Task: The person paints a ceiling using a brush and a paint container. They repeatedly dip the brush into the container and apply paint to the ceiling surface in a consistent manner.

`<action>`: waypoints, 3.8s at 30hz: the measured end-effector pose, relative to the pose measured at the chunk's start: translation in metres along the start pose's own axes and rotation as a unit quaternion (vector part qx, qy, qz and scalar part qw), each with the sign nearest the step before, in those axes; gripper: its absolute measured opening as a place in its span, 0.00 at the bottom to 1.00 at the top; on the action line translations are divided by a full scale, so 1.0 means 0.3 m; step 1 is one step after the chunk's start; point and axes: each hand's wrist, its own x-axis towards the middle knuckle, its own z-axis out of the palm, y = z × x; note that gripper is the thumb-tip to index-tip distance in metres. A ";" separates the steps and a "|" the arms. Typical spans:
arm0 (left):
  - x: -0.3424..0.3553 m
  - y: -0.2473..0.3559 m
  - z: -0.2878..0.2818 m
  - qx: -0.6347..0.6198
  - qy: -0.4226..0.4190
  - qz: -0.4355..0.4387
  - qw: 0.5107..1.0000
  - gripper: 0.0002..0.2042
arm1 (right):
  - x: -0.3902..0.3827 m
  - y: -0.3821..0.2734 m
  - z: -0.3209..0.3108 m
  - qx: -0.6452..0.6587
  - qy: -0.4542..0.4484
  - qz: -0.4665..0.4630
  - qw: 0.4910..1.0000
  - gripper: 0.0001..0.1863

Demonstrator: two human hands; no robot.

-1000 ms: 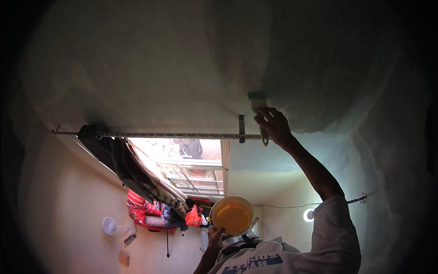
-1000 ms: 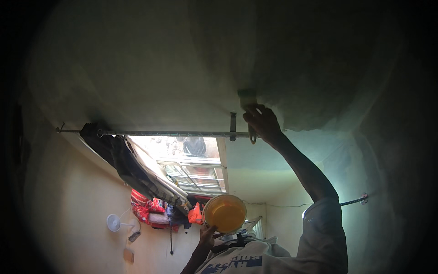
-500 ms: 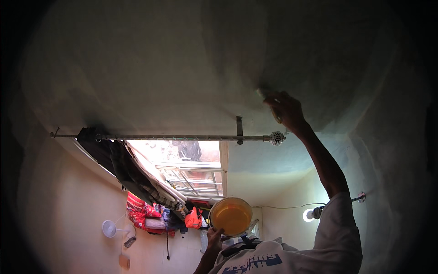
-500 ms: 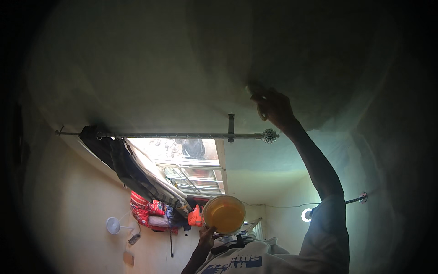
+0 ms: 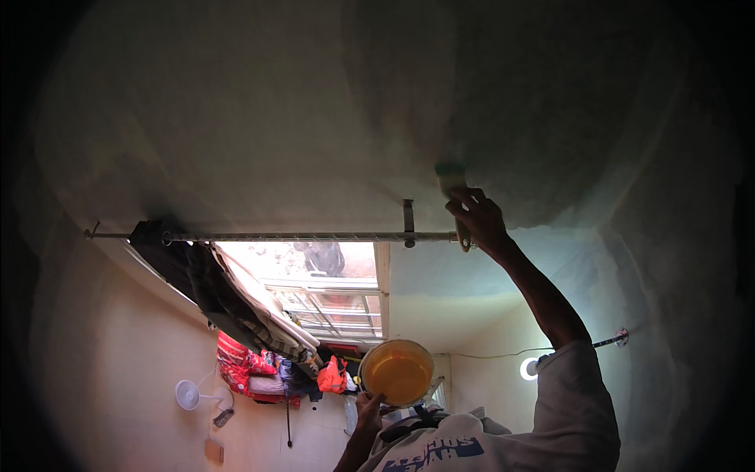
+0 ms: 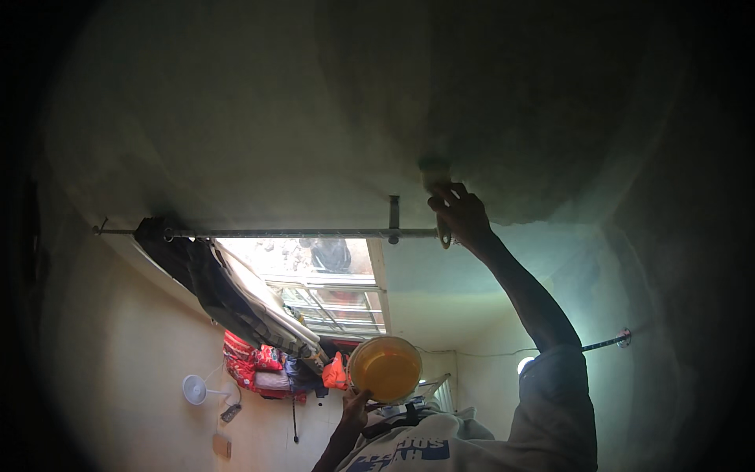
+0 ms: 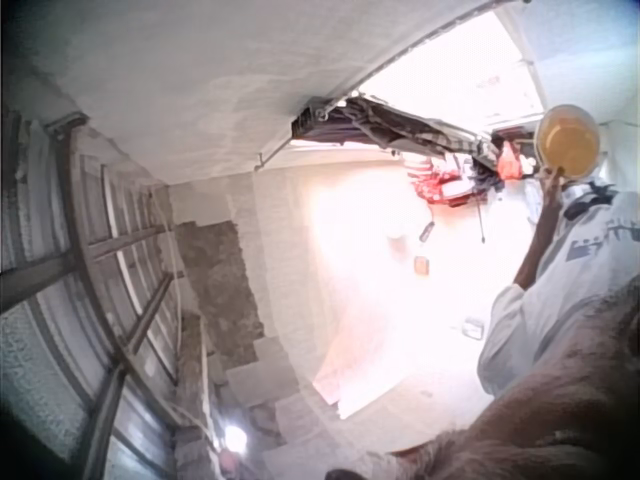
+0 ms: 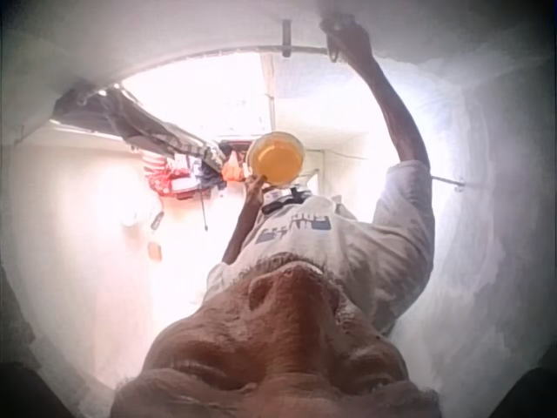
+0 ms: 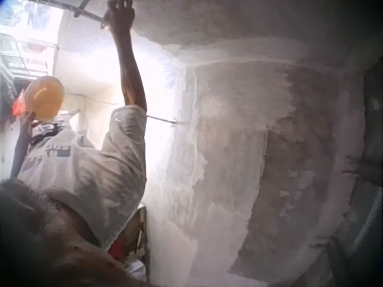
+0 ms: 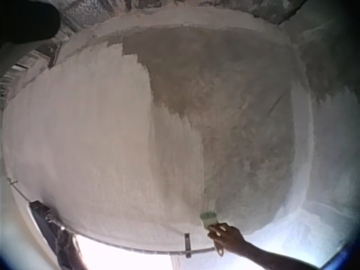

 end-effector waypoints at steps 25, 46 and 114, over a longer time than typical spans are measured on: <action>-0.011 0.008 0.027 -0.024 0.001 0.023 0.999 0.06 | -0.062 0.008 -0.007 0.000 -0.036 0.014 0.999 0.12; 0.036 -0.025 -0.018 -0.006 -0.011 -0.001 1.000 0.15 | -0.058 0.078 -0.089 0.014 0.062 0.033 0.997 0.14; 0.047 -0.014 -0.024 -0.013 -0.023 0.027 0.999 0.15 | -0.031 0.013 -0.024 0.051 -0.152 0.028 0.987 0.13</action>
